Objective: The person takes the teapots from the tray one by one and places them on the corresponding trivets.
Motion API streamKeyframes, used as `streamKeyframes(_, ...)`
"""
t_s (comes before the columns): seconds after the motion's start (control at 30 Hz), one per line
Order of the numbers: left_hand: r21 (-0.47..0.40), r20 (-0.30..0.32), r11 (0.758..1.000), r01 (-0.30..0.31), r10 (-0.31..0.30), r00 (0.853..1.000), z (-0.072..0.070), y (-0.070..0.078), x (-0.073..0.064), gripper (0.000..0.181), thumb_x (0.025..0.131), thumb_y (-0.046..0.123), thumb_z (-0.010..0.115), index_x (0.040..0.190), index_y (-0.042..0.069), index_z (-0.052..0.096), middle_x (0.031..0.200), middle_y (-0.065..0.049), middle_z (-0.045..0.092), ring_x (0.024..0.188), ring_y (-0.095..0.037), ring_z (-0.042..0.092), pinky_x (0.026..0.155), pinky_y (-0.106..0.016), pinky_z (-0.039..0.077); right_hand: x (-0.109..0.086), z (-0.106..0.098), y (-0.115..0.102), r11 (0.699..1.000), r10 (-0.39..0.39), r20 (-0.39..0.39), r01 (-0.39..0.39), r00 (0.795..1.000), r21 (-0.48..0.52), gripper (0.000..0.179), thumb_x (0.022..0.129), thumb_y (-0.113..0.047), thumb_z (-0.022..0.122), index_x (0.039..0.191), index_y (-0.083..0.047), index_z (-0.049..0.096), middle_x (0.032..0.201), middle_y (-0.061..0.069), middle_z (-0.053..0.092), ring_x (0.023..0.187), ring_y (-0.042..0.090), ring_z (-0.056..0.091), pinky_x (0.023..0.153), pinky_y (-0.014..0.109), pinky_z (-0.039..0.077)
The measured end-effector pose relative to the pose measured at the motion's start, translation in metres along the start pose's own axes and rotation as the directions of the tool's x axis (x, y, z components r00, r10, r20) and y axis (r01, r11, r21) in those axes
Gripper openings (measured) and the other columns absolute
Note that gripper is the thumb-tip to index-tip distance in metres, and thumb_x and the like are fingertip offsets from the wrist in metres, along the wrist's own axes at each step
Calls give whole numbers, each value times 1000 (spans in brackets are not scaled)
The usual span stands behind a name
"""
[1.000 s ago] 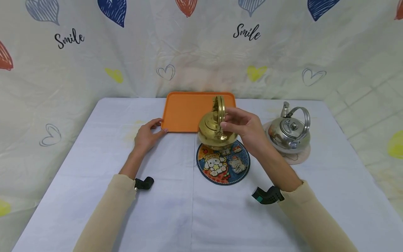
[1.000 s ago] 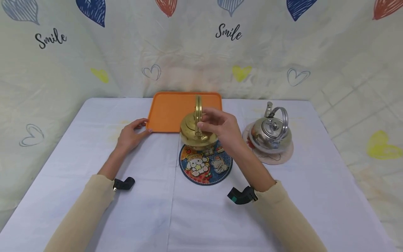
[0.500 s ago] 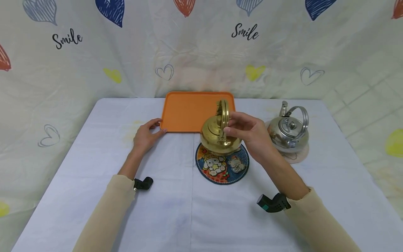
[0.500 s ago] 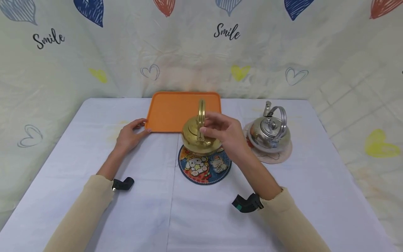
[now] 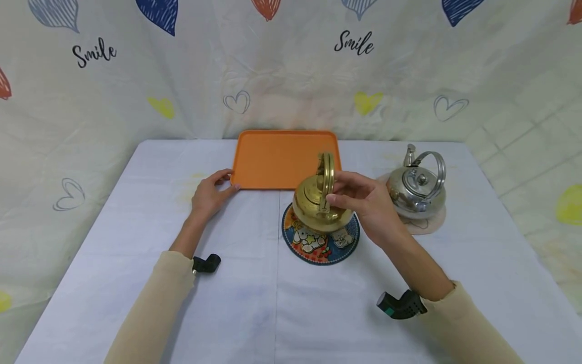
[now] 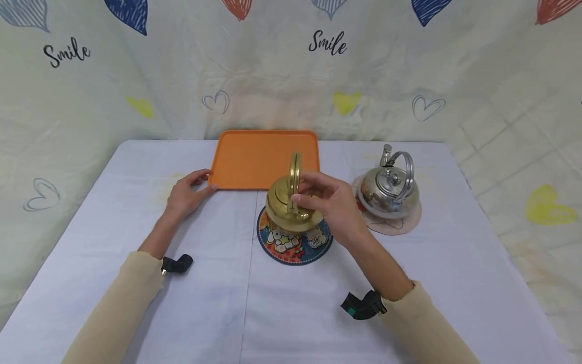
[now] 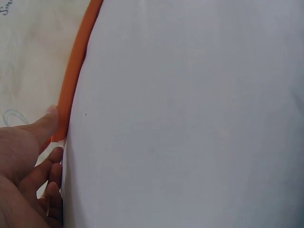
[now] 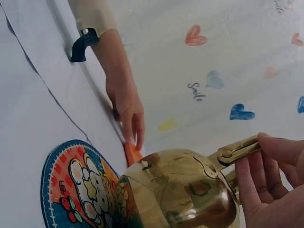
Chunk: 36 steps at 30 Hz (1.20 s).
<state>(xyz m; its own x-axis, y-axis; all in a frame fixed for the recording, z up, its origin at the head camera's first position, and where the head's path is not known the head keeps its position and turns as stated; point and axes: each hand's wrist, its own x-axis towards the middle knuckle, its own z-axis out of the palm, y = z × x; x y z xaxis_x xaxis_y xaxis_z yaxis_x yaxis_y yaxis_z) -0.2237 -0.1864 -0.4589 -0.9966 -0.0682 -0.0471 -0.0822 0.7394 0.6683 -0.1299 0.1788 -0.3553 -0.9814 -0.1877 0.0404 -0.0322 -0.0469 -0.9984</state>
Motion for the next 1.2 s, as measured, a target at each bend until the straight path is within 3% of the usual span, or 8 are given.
streamKeyframes(0.23, -1, 9, 1000, 1, -1, 1000, -2, 1, -1, 55, 99, 39, 72, 149, 24, 57, 141, -7, 64, 135, -29, 54, 107, -54, 46, -6, -1, 5, 999, 21, 14, -21, 1000, -38, 37, 90, 4, 76, 125, -11, 72, 96, -6, 68, 88, 9, 65, 83, 20, 60)
streamKeyframes(0.57, -16, -2, 1000, -15, 15, 1000, -1, -1, 0, 53, 98, 38, 73, 147, 22, 58, 139, -7, 65, 134, -29, 55, 109, -53, 45, -15, -1, 12, 998, -16, 22, 17, 1000, -53, 38, 88, 5, 77, 123, -9, 73, 96, -6, 68, 91, 10, 65, 82, 20, 58)
streamKeyframes(1.2, 0, -6, 1000, 5, -5, 1000, 1, 0, 1, 55, 99, 38, 72, 149, 23, 56, 140, -7, 64, 134, -30, 54, 113, -54, 44, -28, -1, 20, 996, -84, 75, 84, 994, 15, 42, 86, 12, 74, 120, -13, 74, 96, -5, 67, 92, 11, 63, 82, 22, 56)
